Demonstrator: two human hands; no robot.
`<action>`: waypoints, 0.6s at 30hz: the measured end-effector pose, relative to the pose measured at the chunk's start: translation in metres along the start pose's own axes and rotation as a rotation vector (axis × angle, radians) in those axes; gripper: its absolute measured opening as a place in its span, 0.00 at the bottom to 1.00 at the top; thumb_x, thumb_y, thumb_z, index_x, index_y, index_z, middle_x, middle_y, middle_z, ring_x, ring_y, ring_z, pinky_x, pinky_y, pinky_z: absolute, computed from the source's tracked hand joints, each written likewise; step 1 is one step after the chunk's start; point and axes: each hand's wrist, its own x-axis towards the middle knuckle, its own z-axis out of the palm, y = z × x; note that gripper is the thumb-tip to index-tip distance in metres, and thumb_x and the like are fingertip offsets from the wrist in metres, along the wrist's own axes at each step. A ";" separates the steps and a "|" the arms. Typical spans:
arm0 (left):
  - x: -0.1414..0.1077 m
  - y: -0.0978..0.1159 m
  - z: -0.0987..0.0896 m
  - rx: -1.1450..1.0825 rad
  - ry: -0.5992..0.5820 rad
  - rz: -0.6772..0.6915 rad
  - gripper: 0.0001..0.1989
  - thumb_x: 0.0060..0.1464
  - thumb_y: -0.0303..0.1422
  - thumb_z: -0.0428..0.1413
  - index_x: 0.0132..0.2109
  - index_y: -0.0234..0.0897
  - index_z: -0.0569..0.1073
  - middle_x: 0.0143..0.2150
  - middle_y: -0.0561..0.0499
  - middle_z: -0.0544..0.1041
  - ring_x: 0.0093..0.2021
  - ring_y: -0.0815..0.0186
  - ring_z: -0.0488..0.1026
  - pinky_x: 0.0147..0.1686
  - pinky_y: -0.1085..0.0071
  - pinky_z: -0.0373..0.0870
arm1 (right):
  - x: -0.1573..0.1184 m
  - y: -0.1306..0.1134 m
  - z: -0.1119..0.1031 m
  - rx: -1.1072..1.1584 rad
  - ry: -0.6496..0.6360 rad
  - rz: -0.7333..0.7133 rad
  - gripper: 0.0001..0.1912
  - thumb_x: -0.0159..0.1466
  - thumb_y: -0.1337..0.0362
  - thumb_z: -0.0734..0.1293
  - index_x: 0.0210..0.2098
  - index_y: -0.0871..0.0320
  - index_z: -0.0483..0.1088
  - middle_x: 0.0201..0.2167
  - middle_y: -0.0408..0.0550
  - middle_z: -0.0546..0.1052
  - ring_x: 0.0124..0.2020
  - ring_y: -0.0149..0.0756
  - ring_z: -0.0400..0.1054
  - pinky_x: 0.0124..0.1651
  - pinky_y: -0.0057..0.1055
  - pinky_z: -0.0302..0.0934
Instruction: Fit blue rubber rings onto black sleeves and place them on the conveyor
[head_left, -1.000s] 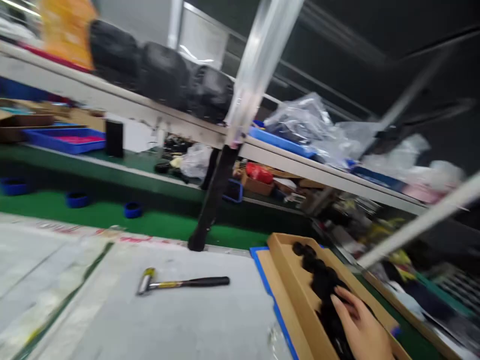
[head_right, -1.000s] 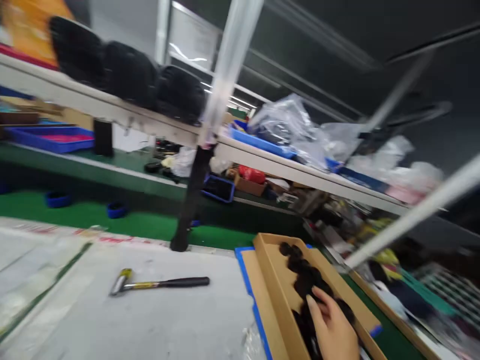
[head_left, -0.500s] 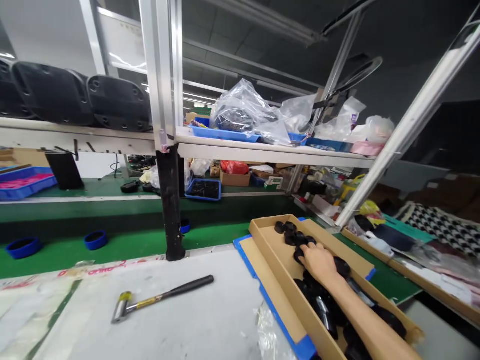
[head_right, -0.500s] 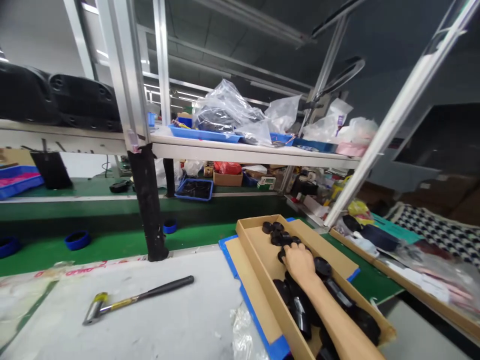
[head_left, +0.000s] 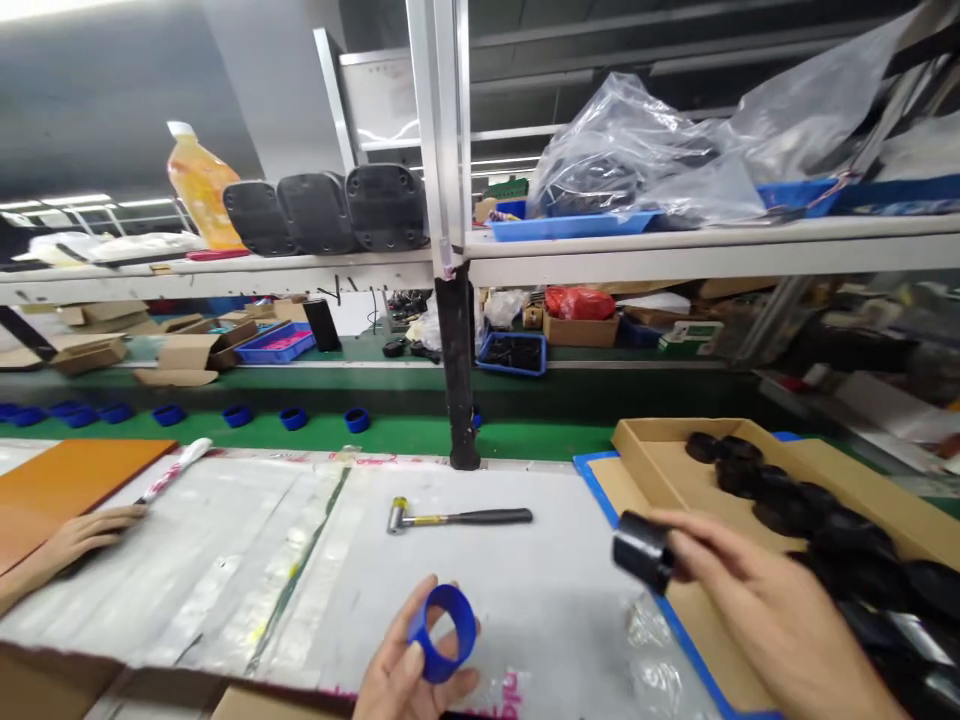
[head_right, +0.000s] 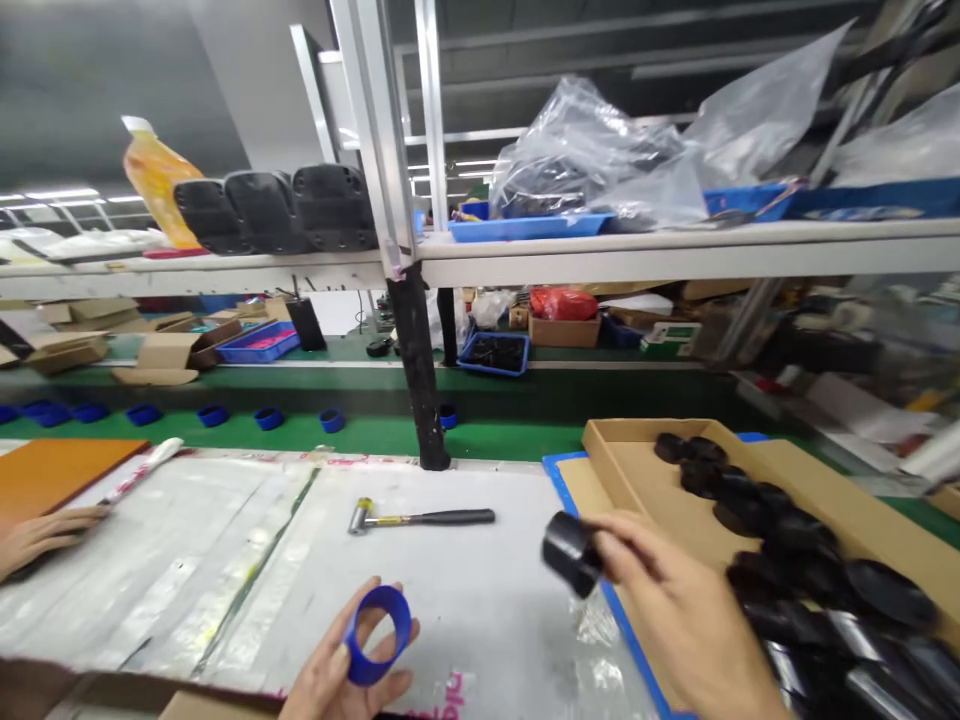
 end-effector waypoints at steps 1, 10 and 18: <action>-0.001 -0.002 0.009 0.015 -0.013 0.003 0.30 0.40 0.39 0.75 0.53 0.47 0.81 0.63 0.43 0.77 0.54 0.39 0.79 0.36 0.57 0.83 | -0.009 -0.017 0.015 0.103 -0.081 0.000 0.23 0.68 0.42 0.67 0.46 0.52 0.81 0.47 0.51 0.81 0.43 0.45 0.77 0.43 0.30 0.74; -0.010 -0.008 0.037 0.036 -0.071 0.018 0.28 0.42 0.36 0.74 0.52 0.41 0.80 0.50 0.39 0.82 0.41 0.52 0.82 0.33 0.63 0.79 | -0.025 -0.074 0.086 0.522 -0.481 0.027 0.16 0.73 0.50 0.64 0.46 0.54 0.78 0.41 0.47 0.78 0.37 0.36 0.73 0.39 0.26 0.70; 0.000 -0.012 0.053 -0.105 0.147 0.122 0.29 0.42 0.39 0.73 0.53 0.43 0.77 0.41 0.48 0.83 0.44 0.55 0.82 0.46 0.60 0.82 | -0.062 -0.046 0.116 0.705 -0.416 0.225 0.11 0.66 0.57 0.69 0.41 0.58 0.76 0.35 0.48 0.79 0.35 0.38 0.76 0.39 0.28 0.72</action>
